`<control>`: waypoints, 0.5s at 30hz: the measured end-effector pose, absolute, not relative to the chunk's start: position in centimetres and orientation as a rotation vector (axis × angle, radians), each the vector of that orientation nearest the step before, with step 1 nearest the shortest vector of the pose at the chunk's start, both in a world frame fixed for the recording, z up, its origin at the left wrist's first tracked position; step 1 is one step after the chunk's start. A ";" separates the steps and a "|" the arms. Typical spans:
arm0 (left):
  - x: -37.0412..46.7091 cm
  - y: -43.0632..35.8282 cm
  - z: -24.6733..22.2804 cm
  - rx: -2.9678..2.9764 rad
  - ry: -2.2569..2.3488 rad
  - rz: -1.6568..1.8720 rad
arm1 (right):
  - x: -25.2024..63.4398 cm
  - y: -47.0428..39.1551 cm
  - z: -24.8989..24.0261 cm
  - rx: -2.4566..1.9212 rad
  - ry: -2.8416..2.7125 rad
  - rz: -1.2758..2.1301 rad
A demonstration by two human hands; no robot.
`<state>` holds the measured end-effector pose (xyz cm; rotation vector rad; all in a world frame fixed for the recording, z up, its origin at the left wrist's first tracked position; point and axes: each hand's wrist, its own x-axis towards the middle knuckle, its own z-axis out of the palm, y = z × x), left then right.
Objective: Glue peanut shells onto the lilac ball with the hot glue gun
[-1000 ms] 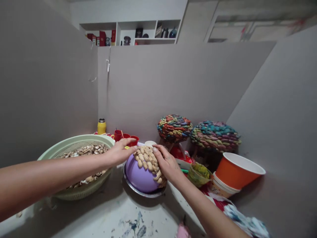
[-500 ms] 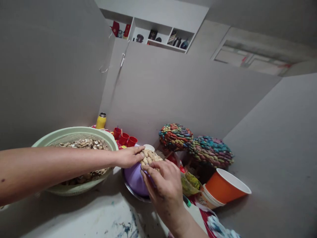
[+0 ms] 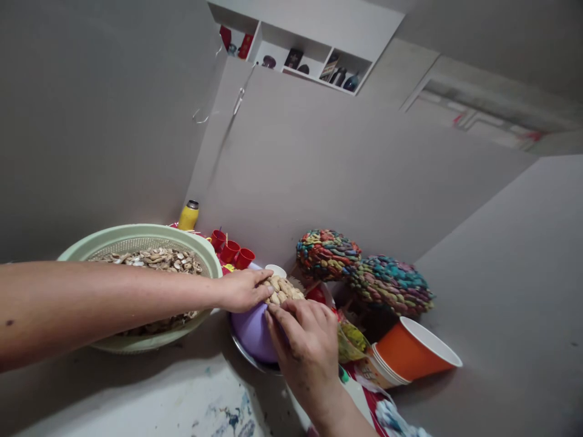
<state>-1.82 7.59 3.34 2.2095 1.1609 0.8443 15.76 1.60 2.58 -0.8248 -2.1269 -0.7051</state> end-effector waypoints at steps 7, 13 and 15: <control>-1.7 7.2 4.0 2.196 1.192 0.738 | 15.9 1.8 2.7 -0.806 -2.146 -0.694; -1.8 7.1 4.1 2.195 1.204 0.726 | 16.5 1.8 2.4 -0.804 -2.126 -0.632; -1.9 7.1 4.1 2.197 1.201 0.722 | 17.0 1.8 2.0 -0.802 -2.095 -0.573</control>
